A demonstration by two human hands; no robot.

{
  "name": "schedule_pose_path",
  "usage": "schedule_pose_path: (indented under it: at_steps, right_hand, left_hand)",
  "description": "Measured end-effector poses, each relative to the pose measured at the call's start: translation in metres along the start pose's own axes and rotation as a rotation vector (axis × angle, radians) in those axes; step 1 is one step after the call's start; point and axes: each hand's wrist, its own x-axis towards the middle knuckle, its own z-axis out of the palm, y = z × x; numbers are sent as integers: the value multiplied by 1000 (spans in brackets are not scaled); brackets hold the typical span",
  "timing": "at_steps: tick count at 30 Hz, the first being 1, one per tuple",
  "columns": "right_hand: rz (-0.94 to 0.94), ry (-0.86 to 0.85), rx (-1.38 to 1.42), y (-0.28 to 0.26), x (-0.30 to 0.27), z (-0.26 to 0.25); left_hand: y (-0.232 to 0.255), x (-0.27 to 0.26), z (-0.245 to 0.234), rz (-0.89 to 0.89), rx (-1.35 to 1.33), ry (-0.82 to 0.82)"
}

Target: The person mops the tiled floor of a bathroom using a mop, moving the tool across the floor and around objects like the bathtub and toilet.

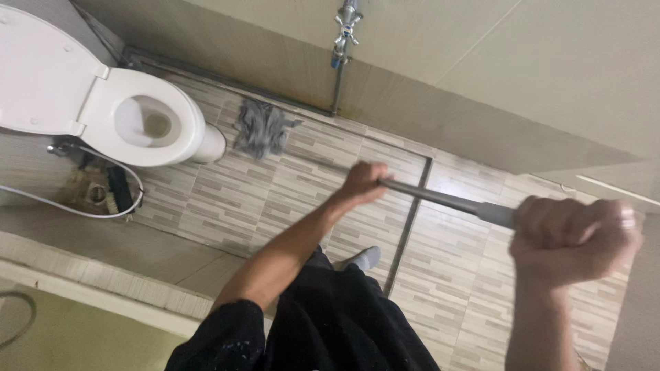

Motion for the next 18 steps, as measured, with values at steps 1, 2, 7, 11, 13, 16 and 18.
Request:
schedule_pose_path:
  at_steps: [1, 2, 7, 11, 13, 16, 18]
  right_hand:
    - [57, 26, 26, -1, 0, -8]
    - [112, 53, 54, -2, 1, -15]
    - [189, 86, -18, 11, 1, -42]
    - [207, 98, 72, 3, -5, -59]
    - [132, 61, 72, -6, -13, -61]
    - [-18, -18, -13, -15, -24, -52]
    - [-79, -36, -129, -21, -33, -44]
  left_hand:
    - [-1, -8, 12, 68, 64, -1]
    - [-5, -15, 27, 136, 128, -2]
    - [-44, -52, 94, 189, 277, 10]
    - [-38, -33, 97, 146, 303, -72]
    - [-25, -18, 89, -10, 205, -85]
    - [-12, 11, 75, 167, 211, 113]
    - [-3, 29, 72, 246, 160, 167]
